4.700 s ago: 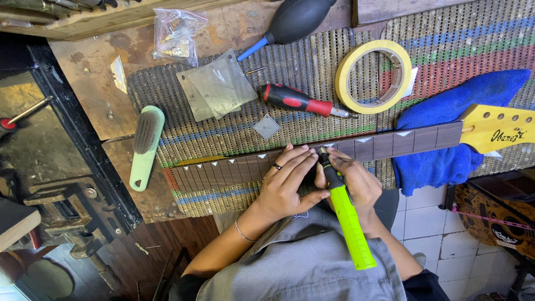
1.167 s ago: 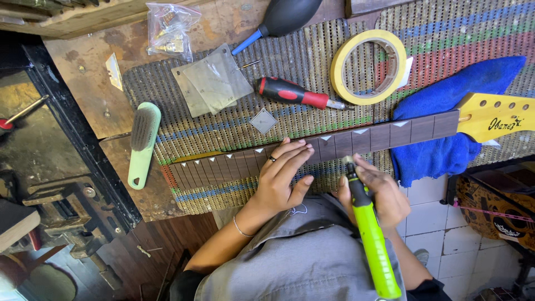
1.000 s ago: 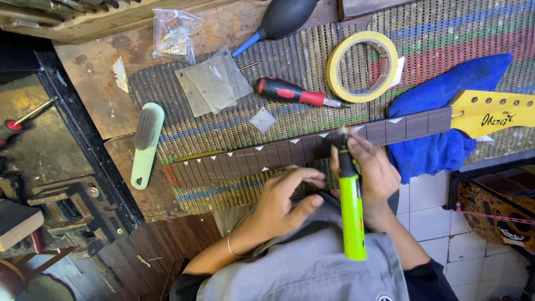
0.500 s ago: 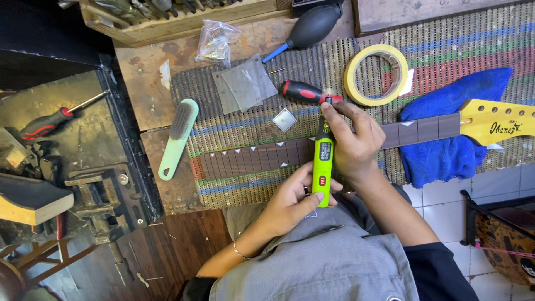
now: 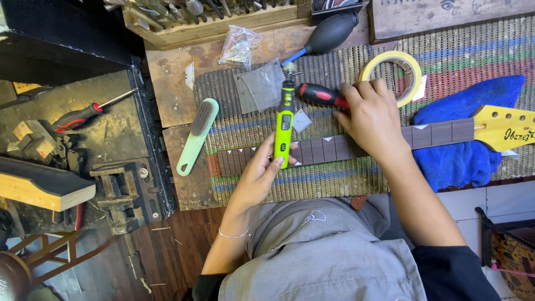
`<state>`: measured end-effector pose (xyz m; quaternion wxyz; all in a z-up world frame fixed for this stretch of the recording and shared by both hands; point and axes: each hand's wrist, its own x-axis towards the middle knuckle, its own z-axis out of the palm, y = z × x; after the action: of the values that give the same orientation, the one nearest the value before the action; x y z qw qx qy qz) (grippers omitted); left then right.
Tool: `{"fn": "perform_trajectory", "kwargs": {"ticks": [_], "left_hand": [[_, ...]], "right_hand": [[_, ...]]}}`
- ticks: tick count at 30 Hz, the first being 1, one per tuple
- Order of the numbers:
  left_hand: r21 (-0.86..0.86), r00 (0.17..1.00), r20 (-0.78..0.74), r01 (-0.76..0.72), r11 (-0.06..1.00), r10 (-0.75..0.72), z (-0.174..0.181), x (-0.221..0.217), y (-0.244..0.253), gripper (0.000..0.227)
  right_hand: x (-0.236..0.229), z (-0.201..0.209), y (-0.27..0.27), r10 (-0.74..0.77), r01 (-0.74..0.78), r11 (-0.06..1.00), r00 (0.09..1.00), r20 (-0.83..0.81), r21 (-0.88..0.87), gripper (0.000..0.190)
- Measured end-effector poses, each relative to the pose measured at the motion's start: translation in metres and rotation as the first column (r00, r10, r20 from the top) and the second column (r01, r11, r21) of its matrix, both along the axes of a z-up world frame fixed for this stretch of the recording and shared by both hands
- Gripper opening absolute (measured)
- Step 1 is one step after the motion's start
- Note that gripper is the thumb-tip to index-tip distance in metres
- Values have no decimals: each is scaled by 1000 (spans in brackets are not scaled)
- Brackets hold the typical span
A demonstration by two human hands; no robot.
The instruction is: The person uses a red-handled screwdriver and a green rotary tool to work on the fretboard of a guitar neck. They alternate between manually adjusting the frets with the screwdriver and using the rotary tool to grind or polish the frets.
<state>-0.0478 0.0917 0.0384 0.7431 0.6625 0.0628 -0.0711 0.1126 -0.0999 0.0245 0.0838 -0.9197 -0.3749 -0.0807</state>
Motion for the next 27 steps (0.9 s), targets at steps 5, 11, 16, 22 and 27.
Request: {"fn": "perform_trajectory", "kwargs": {"ticks": [5, 11, 16, 22, 27], "left_hand": [[179, 1000, 5, -19, 984, 18, 5, 7, 18, 54], [619, 994, -32, -62, 783, 103, 3, 28, 23, 55], [804, 999, -11, -22, 595, 52, -14, 36, 23, 51], [910, 998, 62, -55, 412, -5, -25, 39, 21, 46], [919, 955, 287, -295, 262, 68, -38, 34, 13, 41]], "right_hand": [[11, -11, -6, 23, -15, 998, 994, -107, 68, 25], [-16, 9, -47, 240, 399, 523, 779, -580, 753, 27], [-55, -16, -80, 688, 659, 63, 516, -511, 750, 24], [-89, -40, -99, 760, 702, -126, 523, -387, 701, 46], [-81, -29, -95, 234, 394, 411, 826, -513, 822, 24]]}}
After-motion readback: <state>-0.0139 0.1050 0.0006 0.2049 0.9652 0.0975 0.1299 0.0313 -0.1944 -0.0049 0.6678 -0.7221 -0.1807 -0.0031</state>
